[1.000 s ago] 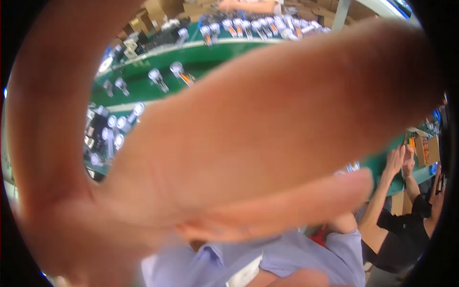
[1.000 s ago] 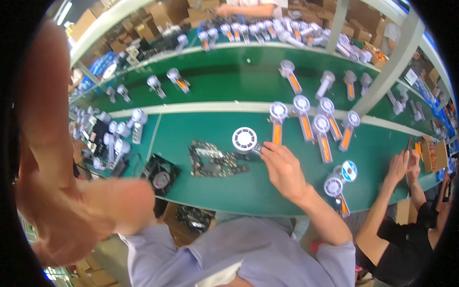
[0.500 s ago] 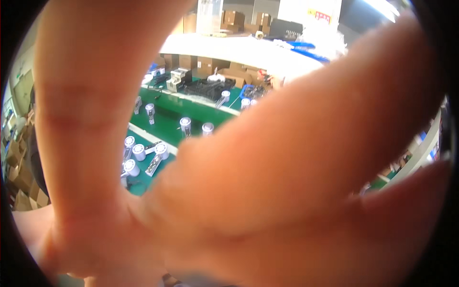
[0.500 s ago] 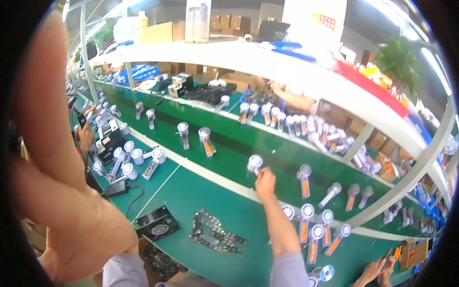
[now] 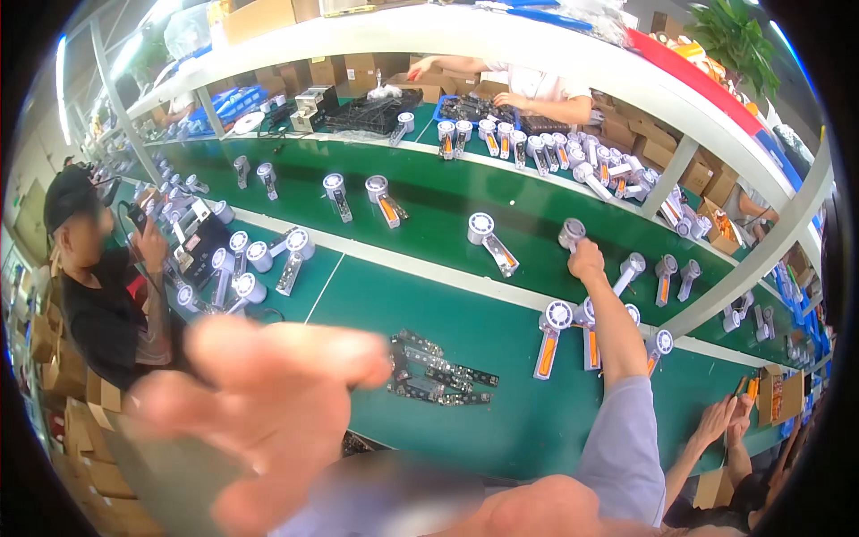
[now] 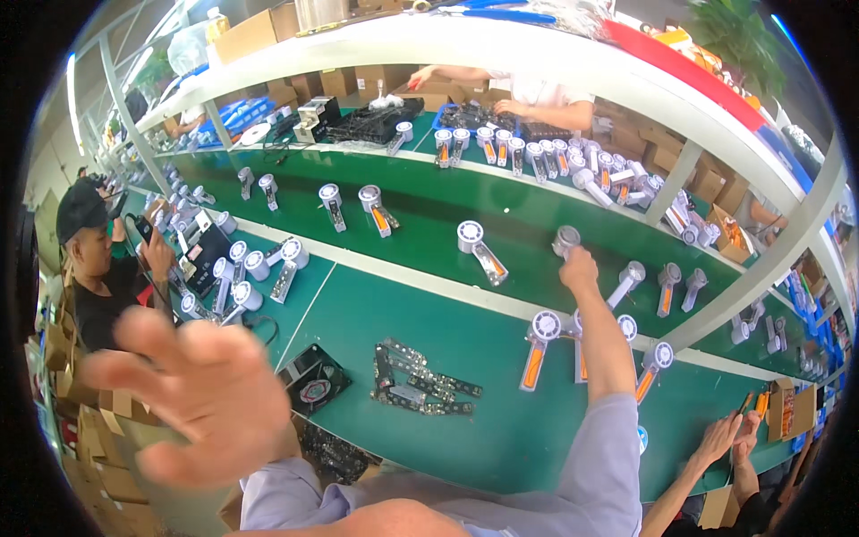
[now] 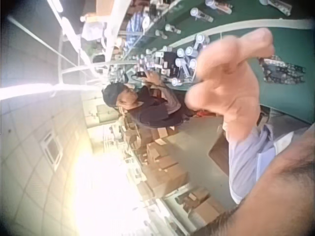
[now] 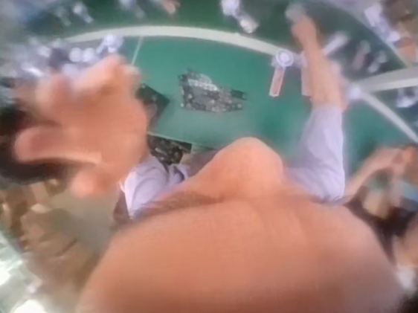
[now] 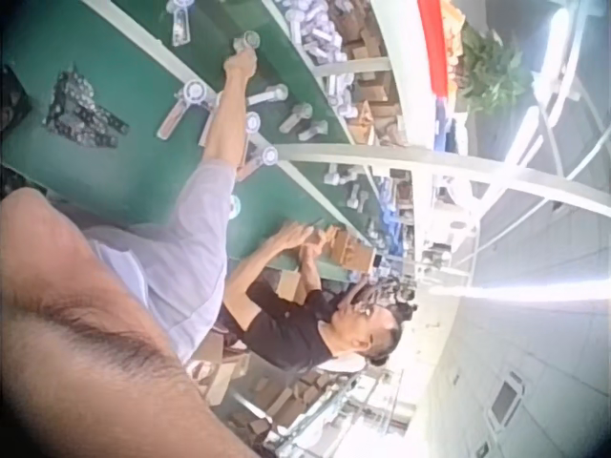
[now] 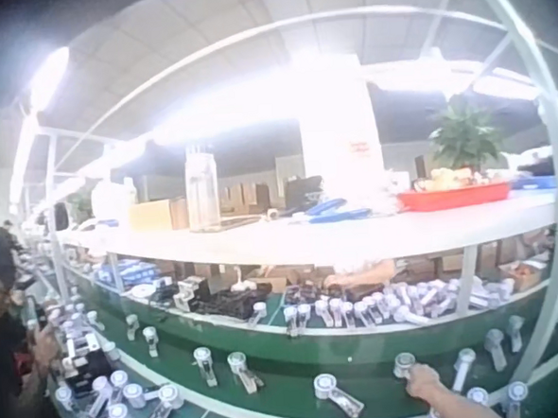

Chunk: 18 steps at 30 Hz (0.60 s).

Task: Assembling handheld electronic fans by connecting components and fitting them into plastic housings.

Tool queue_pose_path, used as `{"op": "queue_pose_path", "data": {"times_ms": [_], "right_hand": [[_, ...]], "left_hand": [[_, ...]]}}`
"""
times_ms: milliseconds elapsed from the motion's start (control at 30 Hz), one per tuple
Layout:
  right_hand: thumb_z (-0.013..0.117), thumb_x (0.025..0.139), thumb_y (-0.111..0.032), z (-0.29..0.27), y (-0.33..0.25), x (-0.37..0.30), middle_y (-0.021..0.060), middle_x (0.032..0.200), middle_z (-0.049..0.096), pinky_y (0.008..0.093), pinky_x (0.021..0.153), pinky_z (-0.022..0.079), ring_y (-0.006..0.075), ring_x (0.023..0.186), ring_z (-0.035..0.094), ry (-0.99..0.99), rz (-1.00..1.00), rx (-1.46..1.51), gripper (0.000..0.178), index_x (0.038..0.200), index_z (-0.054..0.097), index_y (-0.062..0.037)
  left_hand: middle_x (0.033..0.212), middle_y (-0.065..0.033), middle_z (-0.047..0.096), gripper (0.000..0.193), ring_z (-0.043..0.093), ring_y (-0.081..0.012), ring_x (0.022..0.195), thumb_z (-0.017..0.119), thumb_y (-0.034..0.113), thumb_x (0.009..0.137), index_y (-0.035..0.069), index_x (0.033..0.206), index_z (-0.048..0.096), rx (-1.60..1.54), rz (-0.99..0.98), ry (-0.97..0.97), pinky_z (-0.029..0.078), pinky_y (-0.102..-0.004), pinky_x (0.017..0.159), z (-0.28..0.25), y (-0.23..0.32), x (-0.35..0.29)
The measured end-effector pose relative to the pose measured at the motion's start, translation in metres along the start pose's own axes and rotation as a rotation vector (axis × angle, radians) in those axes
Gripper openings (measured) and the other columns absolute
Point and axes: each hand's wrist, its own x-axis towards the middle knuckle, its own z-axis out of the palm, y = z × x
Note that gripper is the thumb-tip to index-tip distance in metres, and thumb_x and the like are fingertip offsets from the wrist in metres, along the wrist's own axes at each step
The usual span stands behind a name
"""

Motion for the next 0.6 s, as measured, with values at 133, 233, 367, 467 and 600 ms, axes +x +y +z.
{"op": "queue_pose_path", "data": {"times_ms": [133, 233, 367, 467, 600], "right_hand": [[0.074, 0.09, -0.016, -0.057, -0.061, -0.063, 0.0271, 0.113, 0.074, 0.053, 0.096, 0.057, 0.0465, 0.111, 0.07, 0.14, -0.134, 0.217, 0.031, 0.114, 0.067, 0.0012], [0.073, 0.091, -0.015, -0.091, -0.089, -0.144, 0.0297, 0.112, 0.073, 0.0539, 0.092, 0.056, 0.0482, 0.107, 0.07, 0.07, -0.32, 0.361, 0.032, 0.116, 0.066, 0.0031], [0.07, 0.092, -0.008, -0.094, -0.069, -0.293, 0.028, 0.107, 0.07, 0.0547, 0.085, 0.054, 0.0484, 0.1, 0.068, 0.07, -0.41, 0.484, 0.034, 0.123, 0.064, 0.0038], [0.071, 0.091, -0.006, -0.051, -0.03, -0.361, 0.024, 0.104, 0.067, 0.0543, 0.082, 0.053, 0.0458, 0.096, 0.065, 0.081, -0.364, 0.441, 0.035, 0.124, 0.062, 0.0039], [0.073, 0.093, -0.008, -0.019, -0.008, -0.394, 0.0239, 0.11, 0.066, 0.0502, 0.088, 0.053, 0.0425, 0.103, 0.063, 0.054, -0.323, 0.411, 0.04, 0.128, 0.061, 0.0065]], "left_hand": [[0.125, -0.0162, 0.074, 0.034, 0.07, -0.0346, 0.121, 0.079, 0.003, 0.088, 0.004, 0.122, 0.074, 0.535, -0.625, -0.277, 0.056, -0.0448, 0.101, 0.002, -0.038, -0.09], [0.125, -0.0134, 0.073, 0.031, 0.068, -0.0325, 0.121, 0.075, 0.007, 0.092, 0.006, 0.123, 0.072, 0.701, -0.802, -0.455, 0.052, -0.0433, 0.103, 0.006, -0.071, -0.184], [0.125, -0.0105, 0.071, 0.031, 0.066, -0.0308, 0.12, 0.074, 0.008, 0.092, 0.005, 0.123, 0.072, 0.822, -0.69, -0.661, 0.049, -0.043, 0.104, 0.014, -0.074, -0.233], [0.129, -0.0117, 0.069, 0.032, 0.062, -0.0326, 0.123, 0.073, 0.009, 0.093, 0.003, 0.125, 0.071, 0.906, -0.636, -0.744, 0.047, -0.0438, 0.104, 0.023, -0.085, -0.238], [0.129, -0.0133, 0.067, 0.034, 0.055, -0.033, 0.129, 0.074, 0.018, 0.094, 0.004, 0.124, 0.07, 0.984, -0.666, -0.822, 0.04, -0.0467, 0.11, 0.025, -0.107, -0.247]]}}
